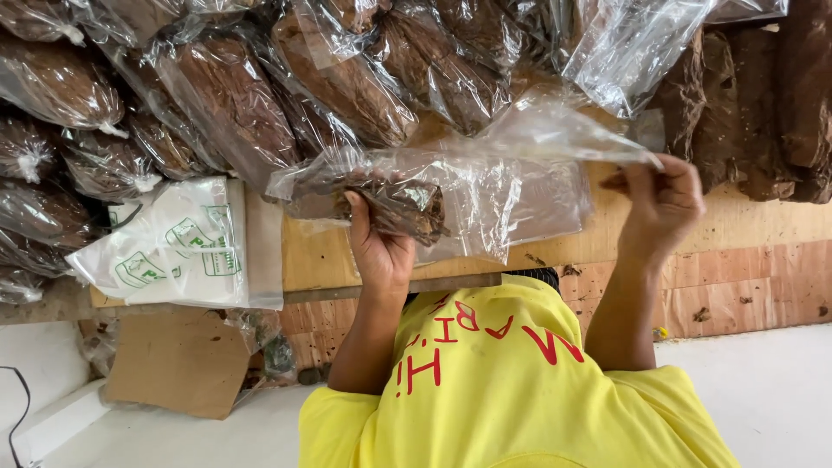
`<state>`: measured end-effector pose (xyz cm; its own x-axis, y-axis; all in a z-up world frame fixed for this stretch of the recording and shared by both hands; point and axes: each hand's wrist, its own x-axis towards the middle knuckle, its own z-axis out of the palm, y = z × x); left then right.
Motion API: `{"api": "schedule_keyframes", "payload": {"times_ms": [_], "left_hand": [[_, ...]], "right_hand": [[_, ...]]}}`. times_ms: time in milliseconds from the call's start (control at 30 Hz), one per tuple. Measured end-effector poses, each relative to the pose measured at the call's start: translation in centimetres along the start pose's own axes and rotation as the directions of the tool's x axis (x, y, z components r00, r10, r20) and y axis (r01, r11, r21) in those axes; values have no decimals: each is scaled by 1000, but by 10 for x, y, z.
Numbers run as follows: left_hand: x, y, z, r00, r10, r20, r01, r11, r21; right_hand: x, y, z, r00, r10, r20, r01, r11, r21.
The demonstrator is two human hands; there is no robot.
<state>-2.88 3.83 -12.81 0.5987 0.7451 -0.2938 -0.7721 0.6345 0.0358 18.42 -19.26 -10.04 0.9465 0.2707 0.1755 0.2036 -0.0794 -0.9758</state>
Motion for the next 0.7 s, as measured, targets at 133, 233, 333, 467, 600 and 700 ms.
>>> {"api": "schedule_keyframes", "payload": {"times_ms": [133, 233, 333, 467, 600, 700], "left_hand": [[-7, 9, 28, 993, 57, 106, -50, 997, -64], [-8, 25, 33, 960, 142, 240, -136, 990, -41], [-11, 45, 27, 990, 137, 17, -138, 988, 62], [-11, 23, 23, 990, 140, 22, -140, 990, -24], [-18, -1, 32, 999, 43, -28, -42, 999, 31], [-18, -8, 20, 996, 2, -89, 2, 999, 43]], "right_hand": [[8, 4, -22, 934, -254, 251, 339, 852, -399], [-4, -34, -11, 841, -128, 525, 420, 766, -486], [-14, -59, 3, 715, 192, 673, 302, 782, -544], [-24, -81, 7, 593, 427, 683, 188, 751, -633], [-46, -20, 12, 784, -263, 563, 410, 900, -150], [-55, 12, 24, 808, -402, 430, 430, 902, 33]]}}
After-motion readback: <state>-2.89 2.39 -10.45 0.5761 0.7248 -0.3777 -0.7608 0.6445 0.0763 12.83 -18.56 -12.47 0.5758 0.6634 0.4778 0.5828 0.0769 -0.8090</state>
